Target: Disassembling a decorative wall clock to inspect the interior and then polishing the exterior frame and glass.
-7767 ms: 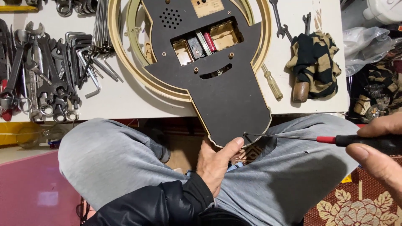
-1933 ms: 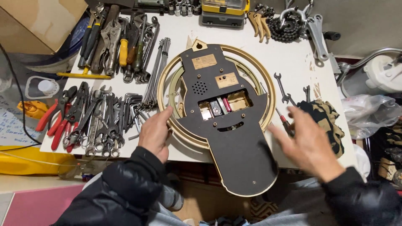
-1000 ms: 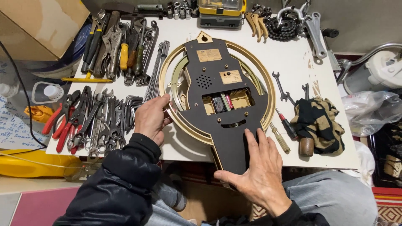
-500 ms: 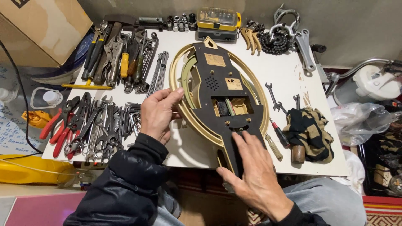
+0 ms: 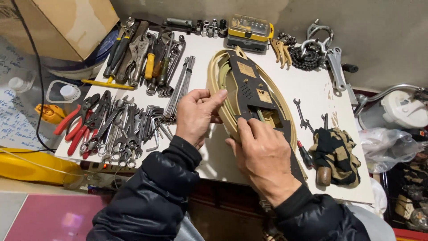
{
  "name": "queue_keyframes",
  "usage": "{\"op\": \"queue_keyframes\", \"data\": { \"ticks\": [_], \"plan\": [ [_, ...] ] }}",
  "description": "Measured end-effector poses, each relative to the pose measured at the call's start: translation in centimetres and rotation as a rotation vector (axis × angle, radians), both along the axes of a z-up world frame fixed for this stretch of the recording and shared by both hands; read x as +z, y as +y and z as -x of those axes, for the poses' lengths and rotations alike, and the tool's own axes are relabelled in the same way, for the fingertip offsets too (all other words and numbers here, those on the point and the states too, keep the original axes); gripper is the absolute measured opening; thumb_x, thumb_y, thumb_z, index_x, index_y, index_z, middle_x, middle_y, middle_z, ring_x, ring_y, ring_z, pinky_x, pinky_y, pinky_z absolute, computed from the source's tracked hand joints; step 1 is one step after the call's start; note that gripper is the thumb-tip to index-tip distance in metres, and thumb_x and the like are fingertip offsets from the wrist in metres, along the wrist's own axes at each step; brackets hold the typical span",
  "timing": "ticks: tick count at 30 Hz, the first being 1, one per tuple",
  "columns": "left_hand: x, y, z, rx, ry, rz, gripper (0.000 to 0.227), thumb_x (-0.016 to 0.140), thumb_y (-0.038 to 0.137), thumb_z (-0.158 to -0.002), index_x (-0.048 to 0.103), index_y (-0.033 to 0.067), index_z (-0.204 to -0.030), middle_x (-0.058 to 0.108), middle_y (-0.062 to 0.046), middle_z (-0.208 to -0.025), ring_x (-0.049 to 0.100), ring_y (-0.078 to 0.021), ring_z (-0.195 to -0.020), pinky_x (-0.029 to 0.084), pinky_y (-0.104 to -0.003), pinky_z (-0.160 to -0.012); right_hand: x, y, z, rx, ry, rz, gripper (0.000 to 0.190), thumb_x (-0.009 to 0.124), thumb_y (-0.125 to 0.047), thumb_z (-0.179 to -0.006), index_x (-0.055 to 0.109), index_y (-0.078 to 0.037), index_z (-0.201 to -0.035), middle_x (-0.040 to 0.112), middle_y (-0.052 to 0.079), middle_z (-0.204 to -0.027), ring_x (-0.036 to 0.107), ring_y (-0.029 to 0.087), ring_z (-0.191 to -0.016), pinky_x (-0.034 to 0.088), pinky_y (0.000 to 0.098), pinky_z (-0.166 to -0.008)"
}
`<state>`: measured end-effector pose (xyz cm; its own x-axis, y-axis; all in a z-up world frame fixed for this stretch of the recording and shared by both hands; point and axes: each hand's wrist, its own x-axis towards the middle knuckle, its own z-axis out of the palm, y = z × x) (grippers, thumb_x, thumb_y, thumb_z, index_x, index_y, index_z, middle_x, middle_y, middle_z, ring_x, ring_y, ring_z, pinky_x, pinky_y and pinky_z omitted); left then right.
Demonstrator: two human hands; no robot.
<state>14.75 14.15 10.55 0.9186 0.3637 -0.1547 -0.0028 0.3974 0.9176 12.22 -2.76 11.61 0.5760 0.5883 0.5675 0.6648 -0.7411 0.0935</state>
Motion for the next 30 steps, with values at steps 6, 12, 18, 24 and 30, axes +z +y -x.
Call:
{"op": "queue_keyframes", "data": {
  "ticks": [6, 12, 18, 24, 30],
  "plan": [
    [-1.4, -1.0, -1.3, 0.068, -0.099, 0.091, 0.051, 0.087, 0.026, -0.08, 0.065, -0.0113, -0.108, 0.063, -0.012, -0.076, 0.072, -0.0254, -0.06, 0.064, -0.038, -0.048, -2.8, 0.2, -2.6, -0.114, -0.377, 0.159, 0.034, 0.061, -0.025, -0.093, 0.064, -0.006, -0.12, 0.059, 0.002, -0.084, 0.066, 0.018, -0.075, 0.052, 0.0302, -0.069],
    [-1.3, -0.7, -2.4, -0.062, -0.111, 0.086, 0.052, 0.077, 0.042, -0.087, 0.071, -0.0047, -0.108, 0.07, -0.018, -0.091, 0.076, -0.028, -0.07, 0.066, -0.038, -0.057, -1.7, -0.8, -3.6, -0.156, -0.401, 0.168, 0.021, 0.06, -0.021, -0.095, 0.065, -0.007, -0.11, 0.056, -0.003, -0.07, 0.067, 0.015, -0.065, 0.056, 0.0305, -0.066],
    [-2.1, 0.2, -2.7, 0.091, -0.053, 0.089, 0.044, 0.074, 0.043, -0.09, 0.071, 0.0, -0.101, 0.071, -0.011, -0.092, 0.072, -0.014, -0.068, 0.059, -0.021, -0.058, 1.5, -1.6, -4.9, -0.226, -0.454, 0.2, 0.012, 0.06, -0.027, -0.093, 0.056, -0.017, -0.086, 0.05, -0.003, -0.061, 0.062, 0.018, -0.054, 0.054, 0.0326, -0.058],
    [1.3, 0.7, -1.0, -0.112, 0.138, 0.031, 0.042, 0.059, 0.034, -0.094, 0.069, -0.0044, -0.11, 0.068, -0.011, -0.102, 0.064, -0.0152, -0.089, 0.053, -0.026, -0.076, 4.3, -7.2, -8.0, -0.292, -0.108, 0.047, 0.024, 0.062, -0.014, -0.115, 0.054, -0.007, -0.093, 0.051, 0.001, -0.062, 0.042, 0.018, -0.041, 0.037, 0.0336, -0.041],
    [1.3, 0.9, -1.2, -0.107, 0.123, 0.015, 0.045, 0.061, 0.033, -0.093, 0.069, -0.0061, -0.114, 0.068, -0.012, -0.099, 0.062, -0.0134, -0.087, 0.052, -0.025, -0.077, 11.6, -6.6, -5.1, -0.239, 0.291, -0.284, 0.018, 0.06, -0.006, -0.111, 0.066, 0.01, -0.111, 0.063, 0.014, -0.072, 0.051, 0.022, -0.049, 0.04, 0.0341, -0.039]
  ]
}}
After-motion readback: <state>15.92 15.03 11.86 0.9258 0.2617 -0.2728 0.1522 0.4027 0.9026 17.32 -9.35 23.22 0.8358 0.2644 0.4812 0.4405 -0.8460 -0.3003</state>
